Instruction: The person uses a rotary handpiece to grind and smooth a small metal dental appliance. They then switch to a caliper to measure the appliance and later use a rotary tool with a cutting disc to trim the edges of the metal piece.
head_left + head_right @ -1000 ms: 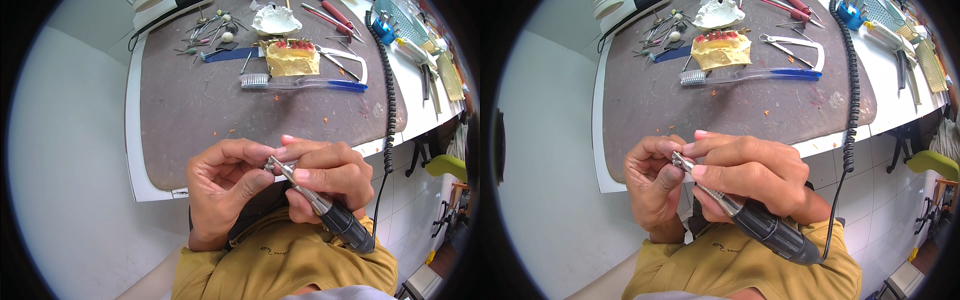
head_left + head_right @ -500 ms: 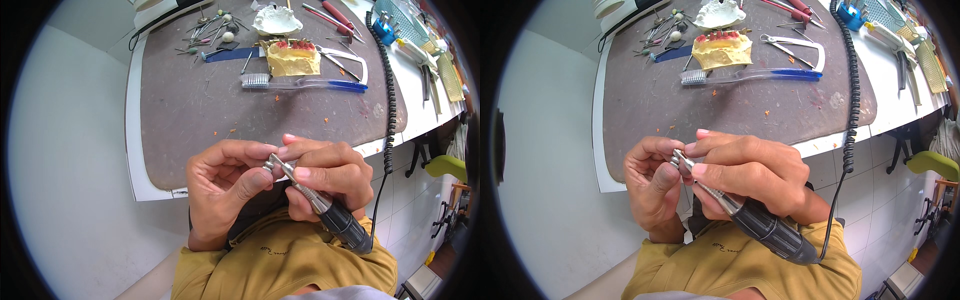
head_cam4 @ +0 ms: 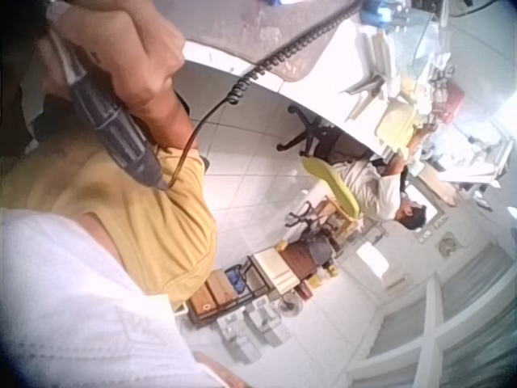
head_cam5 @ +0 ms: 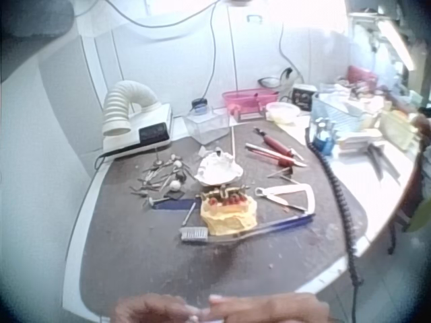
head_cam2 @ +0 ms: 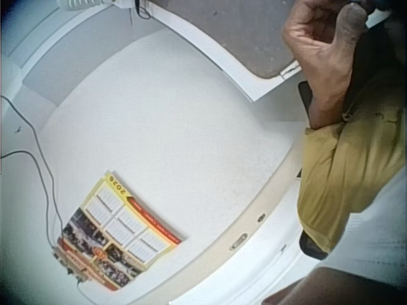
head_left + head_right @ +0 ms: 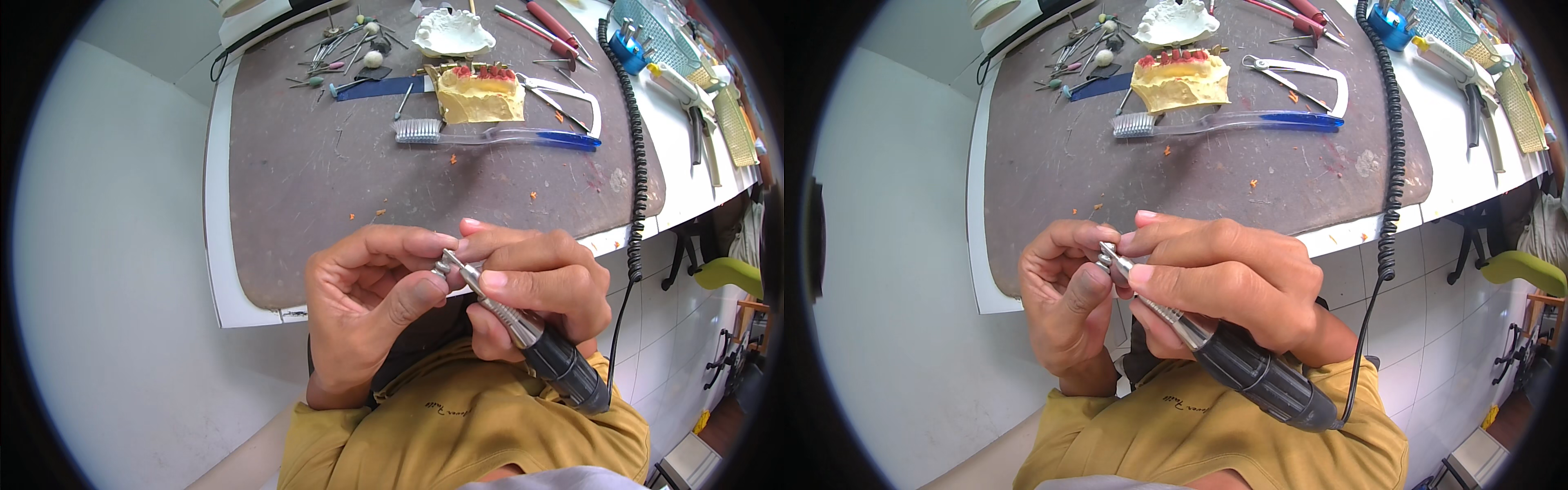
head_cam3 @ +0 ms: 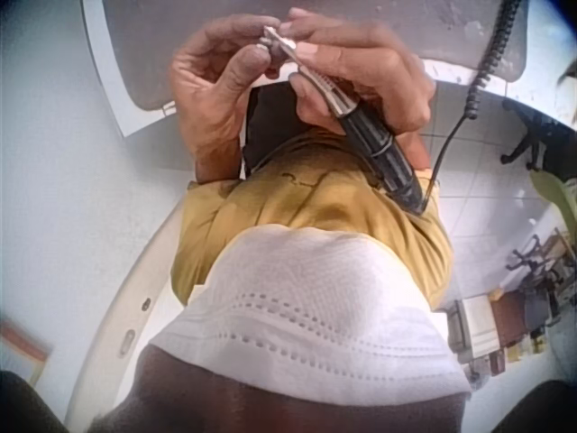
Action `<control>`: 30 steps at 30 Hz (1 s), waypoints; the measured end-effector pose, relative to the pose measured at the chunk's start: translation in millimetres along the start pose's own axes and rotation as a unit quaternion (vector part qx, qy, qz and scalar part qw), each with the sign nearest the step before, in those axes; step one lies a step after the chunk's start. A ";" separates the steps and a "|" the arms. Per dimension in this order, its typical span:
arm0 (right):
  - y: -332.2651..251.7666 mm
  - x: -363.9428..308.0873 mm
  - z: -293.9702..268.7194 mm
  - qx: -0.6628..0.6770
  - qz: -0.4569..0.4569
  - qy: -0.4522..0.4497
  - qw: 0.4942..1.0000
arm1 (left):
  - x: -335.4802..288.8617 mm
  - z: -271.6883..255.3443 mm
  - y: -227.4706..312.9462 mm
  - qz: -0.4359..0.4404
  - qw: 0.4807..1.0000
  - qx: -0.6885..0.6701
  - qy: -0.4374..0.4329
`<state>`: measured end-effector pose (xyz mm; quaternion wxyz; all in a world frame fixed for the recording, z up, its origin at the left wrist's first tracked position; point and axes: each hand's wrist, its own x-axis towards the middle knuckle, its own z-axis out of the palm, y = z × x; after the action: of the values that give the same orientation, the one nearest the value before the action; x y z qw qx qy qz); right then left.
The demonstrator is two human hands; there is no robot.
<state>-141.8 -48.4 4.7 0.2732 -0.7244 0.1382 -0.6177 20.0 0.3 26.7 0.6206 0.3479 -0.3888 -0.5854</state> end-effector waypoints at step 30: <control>-0.1 -0.7 -0.8 0.005 0.007 -0.001 1.000 | 1.9 -0.5 -1.6 0.004 1.000 -0.010 -0.002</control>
<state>-142.7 -48.2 4.2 0.2813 -0.7230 0.1402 -0.6152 19.7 -1.7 25.2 0.6253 0.3389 -0.3857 -0.5877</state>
